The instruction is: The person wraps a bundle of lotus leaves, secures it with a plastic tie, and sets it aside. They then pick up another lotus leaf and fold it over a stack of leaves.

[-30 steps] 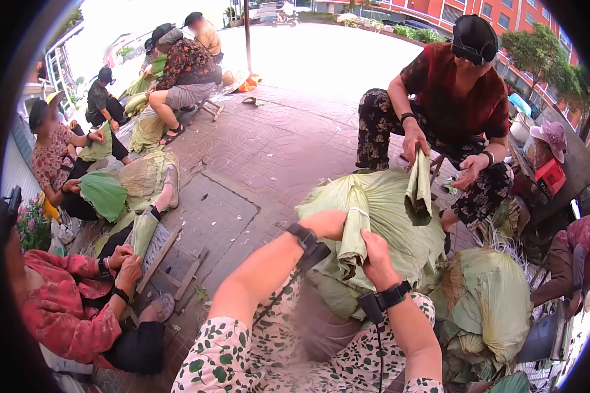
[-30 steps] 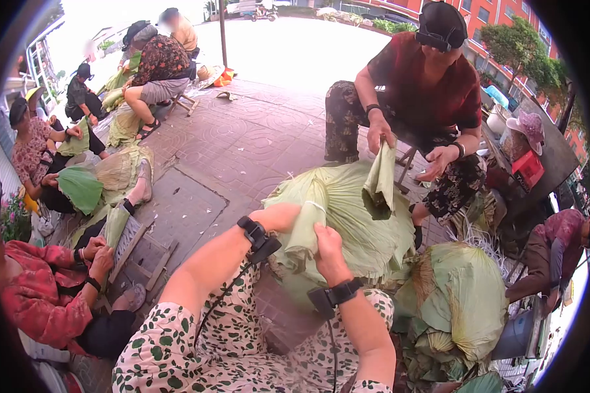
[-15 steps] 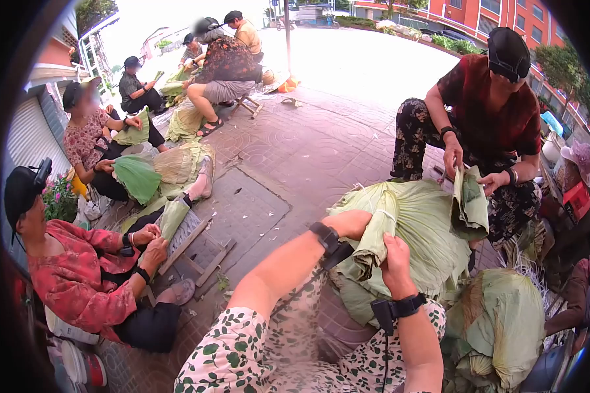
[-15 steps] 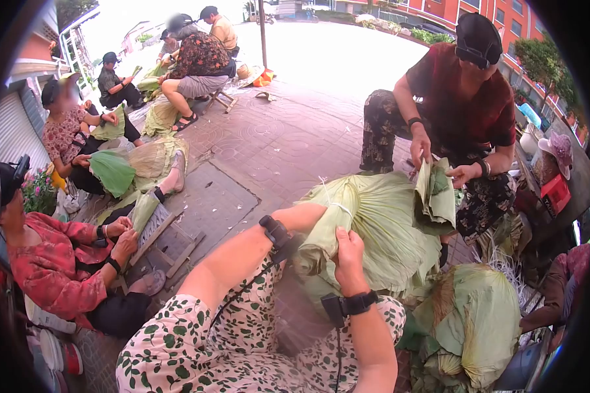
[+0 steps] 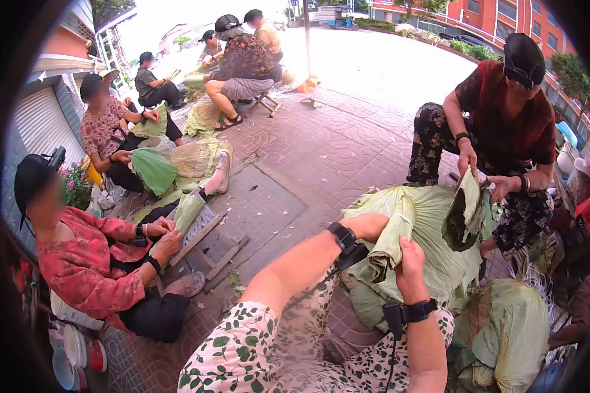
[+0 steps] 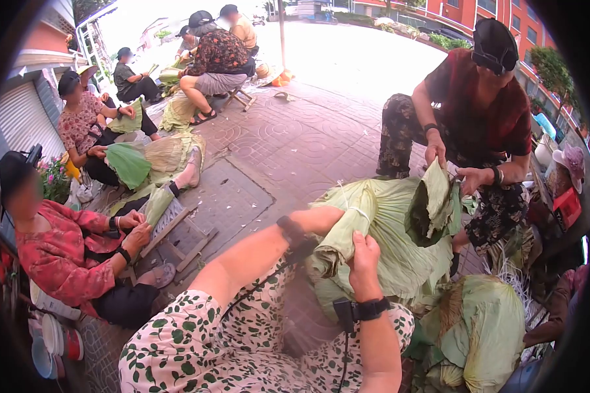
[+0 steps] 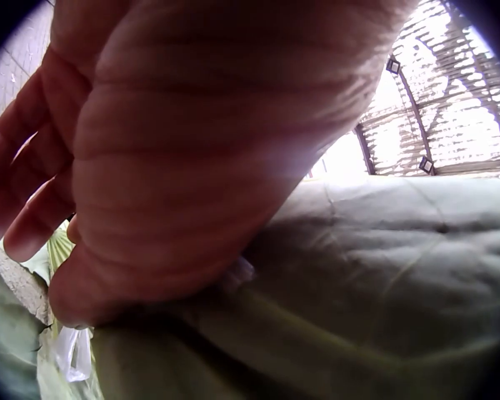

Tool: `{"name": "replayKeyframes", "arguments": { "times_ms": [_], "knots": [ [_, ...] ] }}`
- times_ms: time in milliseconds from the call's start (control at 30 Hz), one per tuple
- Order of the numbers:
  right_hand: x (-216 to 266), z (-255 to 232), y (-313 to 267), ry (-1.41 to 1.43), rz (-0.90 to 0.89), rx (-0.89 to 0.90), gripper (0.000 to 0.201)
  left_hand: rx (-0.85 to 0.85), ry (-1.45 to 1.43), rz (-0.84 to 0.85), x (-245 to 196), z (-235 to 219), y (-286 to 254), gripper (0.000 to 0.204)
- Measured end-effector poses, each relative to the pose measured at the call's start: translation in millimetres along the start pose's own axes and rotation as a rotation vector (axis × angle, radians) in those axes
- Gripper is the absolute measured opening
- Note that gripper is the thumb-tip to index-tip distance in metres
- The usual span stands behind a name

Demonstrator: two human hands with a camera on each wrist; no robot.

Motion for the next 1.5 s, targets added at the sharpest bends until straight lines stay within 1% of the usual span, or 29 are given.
{"name": "replayKeyframes", "arguments": {
  "times_ms": [100, 167, 367, 467, 600, 700, 767, 900, 1000, 1067, 1167, 1233, 1267, 1300, 1333, 1400, 1500],
  "knots": [
    [0.2, -0.7, 0.9, -0.002, -0.006, 0.0, 0.025, -0.007, 0.021, -0.024, -2.7, -1.4, -1.2, 0.033],
    [2.0, 1.1, -0.5, 0.002, -0.005, 0.008, 0.025, -0.018, 0.039, 0.011, -1.5, 0.1, 0.1, 0.032],
    [3.3, -0.1, -0.5, 0.032, -0.019, 0.017, 0.023, -0.001, 0.07, 0.0, 1.7, 4.4, 3.9, 0.032],
    [3.6, -1.7, 0.0, 0.046, -0.027, 0.03, 0.021, -0.002, 0.048, 0.002, -3.8, 1.8, 0.4, 0.033],
    [0.7, -6.1, 1.5, 0.026, -0.02, 0.035, 0.024, 0.019, 0.057, -0.037, -4.1, 2.6, -0.1, 0.033],
    [0.8, -6.7, 1.8, 0.021, -0.021, 0.055, 0.025, -0.008, 0.014, -0.014, -6.2, 0.7, -2.0, 0.033],
    [0.8, -6.0, 2.2, 0.023, -0.021, 0.063, 0.026, -0.011, 0.043, 0.038, -11.5, -1.1, -5.0, 0.03],
    [0.5, -6.4, 2.9, 0.018, -0.012, 0.045, 0.028, -0.012, 0.078, 0.042, -10.9, -0.6, -4.6, 0.029],
    [1.2, -6.4, 2.1, 0.007, -0.01, 0.036, 0.03, -0.017, 0.073, 0.02, -9.0, 1.1, -3.1, 0.031],
    [2.1, -6.0, 1.2, -0.005, -0.005, 0.033, 0.03, -0.017, 0.077, -0.074, -4.9, 1.3, -1.9, 0.031],
    [4.3, -4.8, 0.1, -0.009, -0.012, 0.05, 0.027, -0.018, 0.057, -0.084, -17.5, -6.9, -8.7, 0.03],
    [1.3, -6.2, 3.8, 0.008, -0.023, 0.064, 0.025, -0.024, 0.12, -0.052, -9.0, -0.3, -4.1, 0.033],
    [1.1, -5.4, 3.9, 0.025, -0.014, 0.077, 0.025, -0.056, 0.104, -0.109, -24.6, -12.6, -18.3, 0.031],
    [0.8, -5.6, 4.4, 0.026, -0.025, 0.084, 0.024, -0.014, 0.135, -0.126, -25.2, -11.8, -17.5, 0.027],
    [0.5, -7.5, 5.4, 0.025, -0.043, 0.078, 0.024, -0.04, 0.098, -0.144, -24.6, -11.3, -17.2, 0.025],
    [0.3, -12.4, 7.8, 0.011, -0.043, 0.099, 0.024, -0.055, 0.07, -0.118, -27.2, -10.7, -16.7, 0.025],
    [0.7, -13.4, 10.6, -0.004, -0.057, 0.118, 0.024, -0.073, 0.058, -0.133, -26.2, -9.6, -17.2, 0.024]
  ]
}}
Point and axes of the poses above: each hand's wrist, its own y-axis towards the middle knuckle, its own z-axis out of the palm, x = y × z, the point moved 5 cm from there along y, towards the middle knuckle, and after that the axes turned 6 degrees about -z, right-handed, at the moved point
